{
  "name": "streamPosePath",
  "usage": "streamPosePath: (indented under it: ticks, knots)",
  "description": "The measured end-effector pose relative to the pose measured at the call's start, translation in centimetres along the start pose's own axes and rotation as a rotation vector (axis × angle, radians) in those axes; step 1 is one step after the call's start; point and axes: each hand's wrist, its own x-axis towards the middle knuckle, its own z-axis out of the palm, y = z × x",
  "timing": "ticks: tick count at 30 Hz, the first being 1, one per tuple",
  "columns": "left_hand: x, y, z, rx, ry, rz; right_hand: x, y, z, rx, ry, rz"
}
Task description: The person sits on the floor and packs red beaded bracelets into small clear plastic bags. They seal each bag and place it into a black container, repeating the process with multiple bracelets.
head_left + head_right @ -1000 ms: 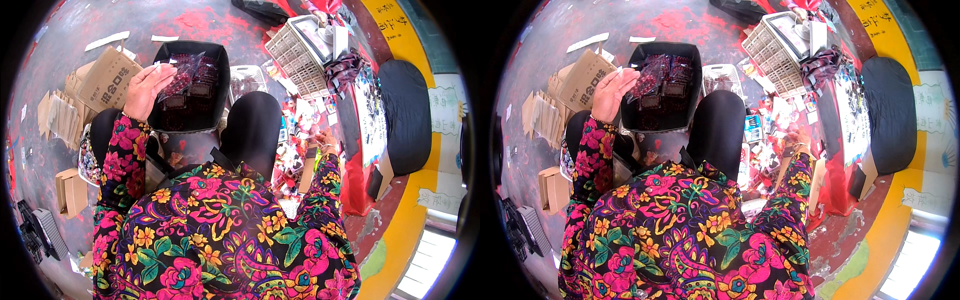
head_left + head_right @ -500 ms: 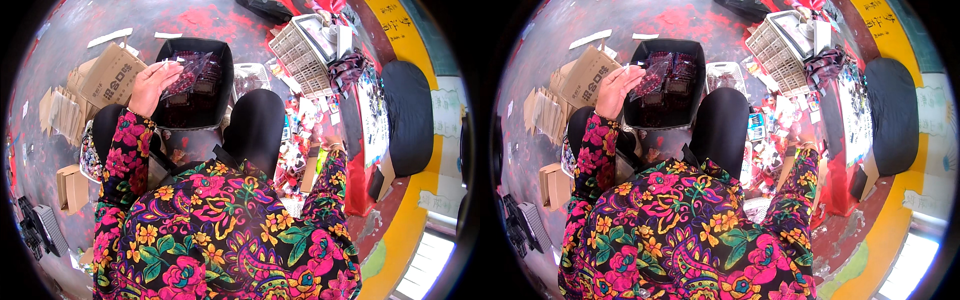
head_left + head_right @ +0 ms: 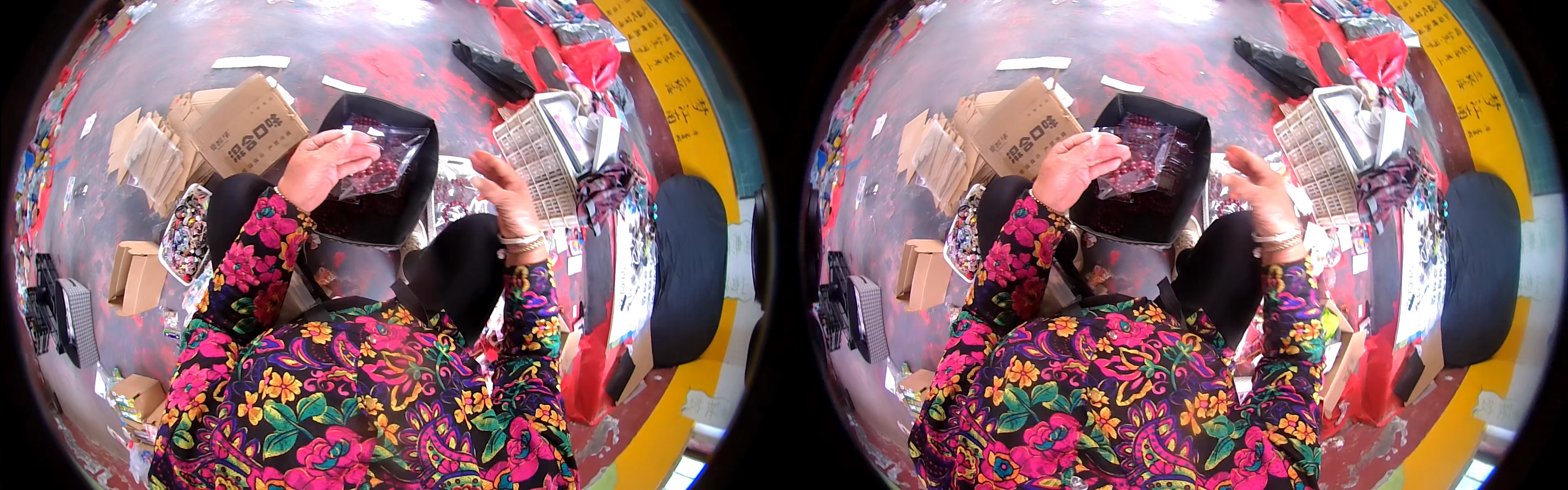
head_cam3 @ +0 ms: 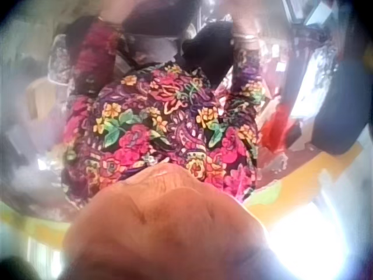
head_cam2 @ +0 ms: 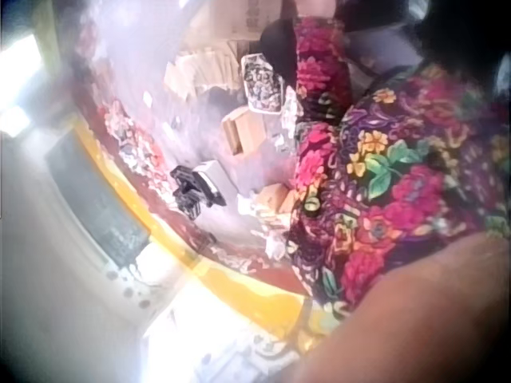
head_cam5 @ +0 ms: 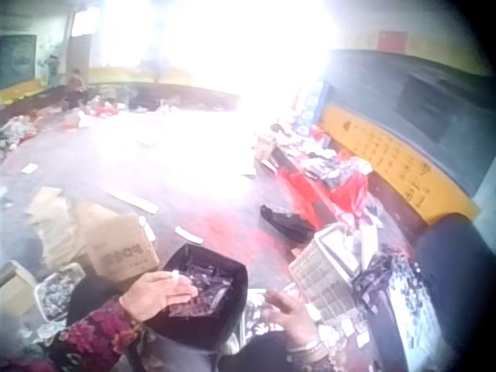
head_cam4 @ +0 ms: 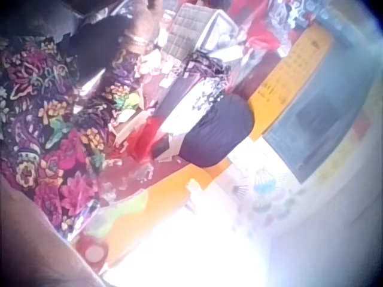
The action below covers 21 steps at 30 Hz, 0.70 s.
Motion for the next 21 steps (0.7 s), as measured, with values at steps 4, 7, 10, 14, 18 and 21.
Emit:
streamPosePath:
  ticks: [4, 7, 10, 14, 18, 21]
  knots:
    - [-0.4, 0.4, -0.3, -0.002, 0.016, 0.002, 3.8, 0.4, 5.5, 0.08, -0.205, 0.0]
    - [-0.4, 0.5, -0.4, -0.066, 0.003, -0.006, 5.0, 0.6, 6.6, 0.162, -0.281, -0.002]
    - [-0.5, 0.5, -0.7, -0.093, -0.043, -0.033, 5.4, 1.0, 7.2, 0.191, -0.324, -0.023]
    - [-0.4, 0.7, -0.1, -0.085, -0.06, -0.078, 5.4, 1.1, 7.0, 0.116, -0.307, -0.045]
    - [-0.4, 0.4, 0.0, 0.001, -0.023, -0.054, 5.1, 0.9, 7.5, 0.093, -0.248, -0.064]
    - [-0.3, 0.2, 0.0, 0.19, -0.043, 0.059, 5.0, 1.1, 7.6, 0.087, -0.223, -0.07]
